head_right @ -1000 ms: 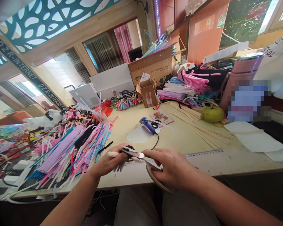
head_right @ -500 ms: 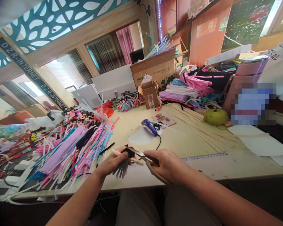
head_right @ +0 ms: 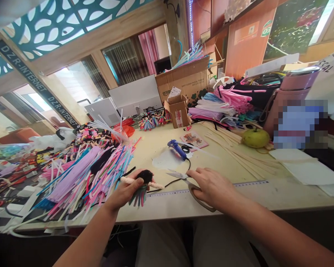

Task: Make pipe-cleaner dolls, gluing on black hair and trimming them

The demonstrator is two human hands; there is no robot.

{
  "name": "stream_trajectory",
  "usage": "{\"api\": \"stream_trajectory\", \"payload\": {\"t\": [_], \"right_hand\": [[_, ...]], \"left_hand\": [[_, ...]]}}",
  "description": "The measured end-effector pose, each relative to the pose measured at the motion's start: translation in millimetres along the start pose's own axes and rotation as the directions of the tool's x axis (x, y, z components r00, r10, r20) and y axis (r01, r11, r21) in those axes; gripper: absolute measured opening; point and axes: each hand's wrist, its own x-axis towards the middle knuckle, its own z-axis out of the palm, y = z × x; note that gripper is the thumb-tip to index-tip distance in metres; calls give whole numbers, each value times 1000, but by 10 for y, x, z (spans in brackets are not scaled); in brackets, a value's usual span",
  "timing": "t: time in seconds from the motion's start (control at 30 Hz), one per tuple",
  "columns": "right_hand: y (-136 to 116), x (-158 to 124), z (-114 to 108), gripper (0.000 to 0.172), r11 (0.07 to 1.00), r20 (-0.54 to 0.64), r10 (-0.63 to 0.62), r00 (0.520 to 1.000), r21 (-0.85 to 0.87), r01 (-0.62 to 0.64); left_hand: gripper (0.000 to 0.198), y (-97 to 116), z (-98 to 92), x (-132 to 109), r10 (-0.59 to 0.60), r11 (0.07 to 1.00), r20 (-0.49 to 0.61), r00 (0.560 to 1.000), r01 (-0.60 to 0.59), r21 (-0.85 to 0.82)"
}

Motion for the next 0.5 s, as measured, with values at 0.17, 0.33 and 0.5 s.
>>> {"api": "stream_trajectory", "payload": {"t": [0.17,0.33,0.5], "right_hand": [[-51,101,-3,39,1000,-36,-5,999,-21,4],[9,132,-4,36,999,-22,30,999,-34,-30],[504,-195,67,22,978,-83,201,976,-45,-206]], "left_hand": [[47,-5,44,-11,14,996,-3,1000,-14,-86],[48,19,52,-61,12,998,-38,999,-15,-55],[52,9,39,-137,38,994,-57,998,-44,-98]]}}
